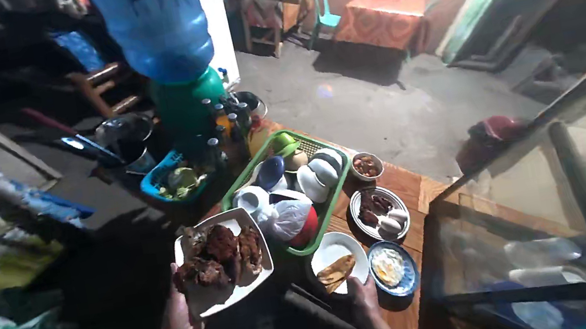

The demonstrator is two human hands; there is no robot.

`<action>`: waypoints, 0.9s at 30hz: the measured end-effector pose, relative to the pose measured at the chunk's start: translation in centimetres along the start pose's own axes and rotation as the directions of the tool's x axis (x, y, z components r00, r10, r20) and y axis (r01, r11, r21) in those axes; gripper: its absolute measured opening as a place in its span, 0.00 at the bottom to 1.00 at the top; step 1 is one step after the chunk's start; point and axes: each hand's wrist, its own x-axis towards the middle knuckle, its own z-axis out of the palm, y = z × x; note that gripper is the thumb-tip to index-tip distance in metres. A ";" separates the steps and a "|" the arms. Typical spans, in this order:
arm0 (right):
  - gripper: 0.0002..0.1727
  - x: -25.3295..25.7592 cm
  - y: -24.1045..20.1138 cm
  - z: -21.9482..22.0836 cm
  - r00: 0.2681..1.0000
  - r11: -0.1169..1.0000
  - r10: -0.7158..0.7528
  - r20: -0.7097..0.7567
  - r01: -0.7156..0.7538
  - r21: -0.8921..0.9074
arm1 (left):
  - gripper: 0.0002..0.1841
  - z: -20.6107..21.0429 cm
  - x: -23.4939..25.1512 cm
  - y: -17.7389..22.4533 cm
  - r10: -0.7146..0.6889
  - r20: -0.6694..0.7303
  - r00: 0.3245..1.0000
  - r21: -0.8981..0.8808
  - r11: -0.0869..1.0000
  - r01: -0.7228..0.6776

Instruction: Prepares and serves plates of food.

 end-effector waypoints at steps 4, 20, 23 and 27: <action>0.38 0.9 0.6 -1.3 0.997 0.999 -0.035 0.064 0.035 0.005 | 0.30 -2.2 -3.6 -1.3 0.004 -0.130 0.992 -0.018 1.000 -0.007; 0.31 -0.6 0.7 -0.1 0.998 0.996 -0.060 0.032 0.057 0.070 | 0.26 -11.4 -6.1 1.5 -0.003 -0.288 0.958 0.006 1.000 0.004; 0.28 0.3 0.3 1.2 0.995 0.994 -0.092 -0.048 0.094 0.047 | 0.26 -11.9 -5.0 2.9 0.006 -0.251 0.968 0.056 0.998 0.009; 0.26 0.8 -0.4 1.4 0.996 0.997 -0.035 -0.083 0.029 -0.075 | 0.28 -13.2 -2.7 4.2 0.016 -0.145 0.989 0.115 0.993 0.001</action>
